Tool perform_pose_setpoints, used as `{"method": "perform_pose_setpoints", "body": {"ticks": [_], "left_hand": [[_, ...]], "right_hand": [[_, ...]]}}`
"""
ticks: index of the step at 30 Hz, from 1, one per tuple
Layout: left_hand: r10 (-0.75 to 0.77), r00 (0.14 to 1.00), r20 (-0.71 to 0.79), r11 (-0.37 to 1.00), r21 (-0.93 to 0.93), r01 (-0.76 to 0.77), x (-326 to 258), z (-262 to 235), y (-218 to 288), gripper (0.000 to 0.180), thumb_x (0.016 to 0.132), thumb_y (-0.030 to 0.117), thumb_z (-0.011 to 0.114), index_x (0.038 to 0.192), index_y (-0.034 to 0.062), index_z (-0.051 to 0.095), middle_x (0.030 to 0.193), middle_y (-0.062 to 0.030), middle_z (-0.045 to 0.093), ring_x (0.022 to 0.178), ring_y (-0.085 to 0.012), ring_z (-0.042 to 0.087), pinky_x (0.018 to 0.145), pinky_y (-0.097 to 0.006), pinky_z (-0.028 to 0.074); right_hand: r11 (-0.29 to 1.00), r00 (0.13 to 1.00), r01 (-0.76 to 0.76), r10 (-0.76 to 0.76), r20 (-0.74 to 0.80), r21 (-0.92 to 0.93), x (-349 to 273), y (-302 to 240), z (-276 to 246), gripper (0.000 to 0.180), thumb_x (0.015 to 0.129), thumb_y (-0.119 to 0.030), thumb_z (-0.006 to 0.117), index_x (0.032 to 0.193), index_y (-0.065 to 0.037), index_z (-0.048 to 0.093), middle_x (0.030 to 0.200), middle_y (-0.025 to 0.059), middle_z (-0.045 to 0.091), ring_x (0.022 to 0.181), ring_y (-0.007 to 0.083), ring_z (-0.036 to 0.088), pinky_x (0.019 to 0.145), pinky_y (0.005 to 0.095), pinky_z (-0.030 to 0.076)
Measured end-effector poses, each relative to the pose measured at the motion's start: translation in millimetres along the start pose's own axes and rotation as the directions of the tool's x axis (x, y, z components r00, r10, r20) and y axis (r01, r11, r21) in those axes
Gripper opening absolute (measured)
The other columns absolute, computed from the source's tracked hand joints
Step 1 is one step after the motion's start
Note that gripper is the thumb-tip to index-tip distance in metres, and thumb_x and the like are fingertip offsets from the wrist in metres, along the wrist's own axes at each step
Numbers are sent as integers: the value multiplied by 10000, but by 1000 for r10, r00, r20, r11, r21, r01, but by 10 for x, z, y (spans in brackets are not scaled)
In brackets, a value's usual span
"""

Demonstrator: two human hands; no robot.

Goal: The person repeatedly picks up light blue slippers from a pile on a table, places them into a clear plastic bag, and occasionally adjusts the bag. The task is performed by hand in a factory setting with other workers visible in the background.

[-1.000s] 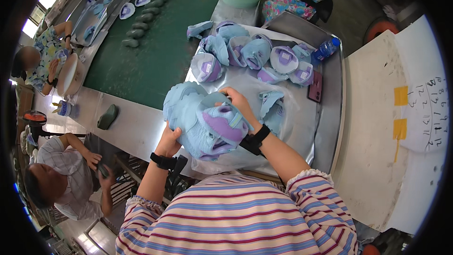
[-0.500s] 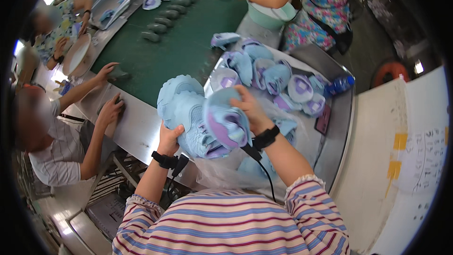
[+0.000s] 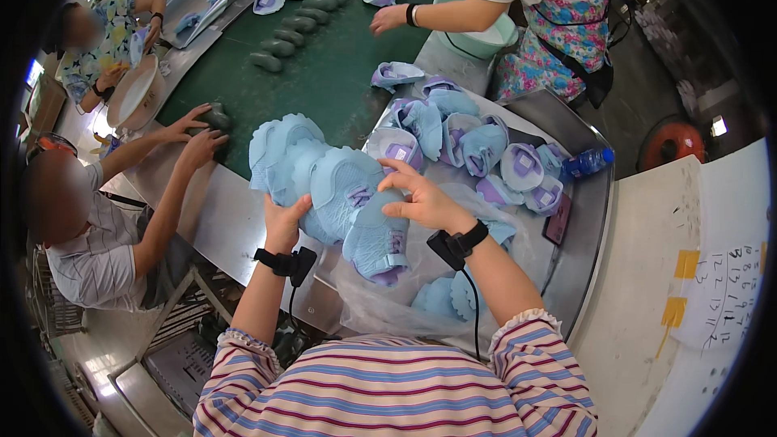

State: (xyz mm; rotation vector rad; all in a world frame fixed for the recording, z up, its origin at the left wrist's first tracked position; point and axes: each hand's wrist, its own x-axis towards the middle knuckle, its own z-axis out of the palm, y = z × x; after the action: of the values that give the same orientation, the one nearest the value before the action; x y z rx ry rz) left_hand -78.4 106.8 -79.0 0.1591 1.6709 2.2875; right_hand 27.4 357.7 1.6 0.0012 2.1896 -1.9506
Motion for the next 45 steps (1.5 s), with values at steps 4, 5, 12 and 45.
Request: {"method": "perform_pose_setpoints", "body": {"ticks": [4, 5, 12, 45], "left_hand": [[15, 998, -60, 999, -51, -18, 15, 76, -80, 785, 686, 177, 798, 1308, 17, 347, 1257, -127, 482, 1137, -264, 487, 967, -383, 397], [5, 998, -61, 996, -89, -10, 75, 36, -111, 778, 698, 179, 787, 1315, 16, 340, 1264, -130, 478, 1139, -265, 485, 968, -384, 395], [-60, 997, -51, 956, -290, 42, 135, -186, -109, 765, 722, 160, 771, 1331, 6, 334, 1280, -120, 477, 1153, -255, 478, 982, -376, 377], [240, 971, -19, 949, 215, -231, 37, 434, 382, 782, 690, 149, 797, 1306, -7, 343, 1249, -139, 476, 1142, -251, 476, 990, -354, 366]], "right_hand": [[959, 944, 243, -269, -192, -148, 33, 74, 81, 237, 809, -150, 678, 1017, -112, 569, 1371, 77, 363, 1213, 178, 411, 886, 310, 417], [955, 940, 251, -279, -195, -156, 83, 40, 37, 242, 814, -149, 671, 1025, -107, 561, 1373, 84, 363, 1209, 177, 415, 896, 303, 413], [986, 986, 135, -124, -112, 97, -202, -136, -554, 252, 868, -186, 620, 1071, -60, 540, 1203, 81, 540, 1076, 157, 515, 916, 299, 407], [931, 949, 258, -294, -112, -257, -29, -83, -43, 574, 609, -48, 740, 1134, -63, 508, 1382, 146, 388, 1210, 266, 452, 993, 358, 364]]}}
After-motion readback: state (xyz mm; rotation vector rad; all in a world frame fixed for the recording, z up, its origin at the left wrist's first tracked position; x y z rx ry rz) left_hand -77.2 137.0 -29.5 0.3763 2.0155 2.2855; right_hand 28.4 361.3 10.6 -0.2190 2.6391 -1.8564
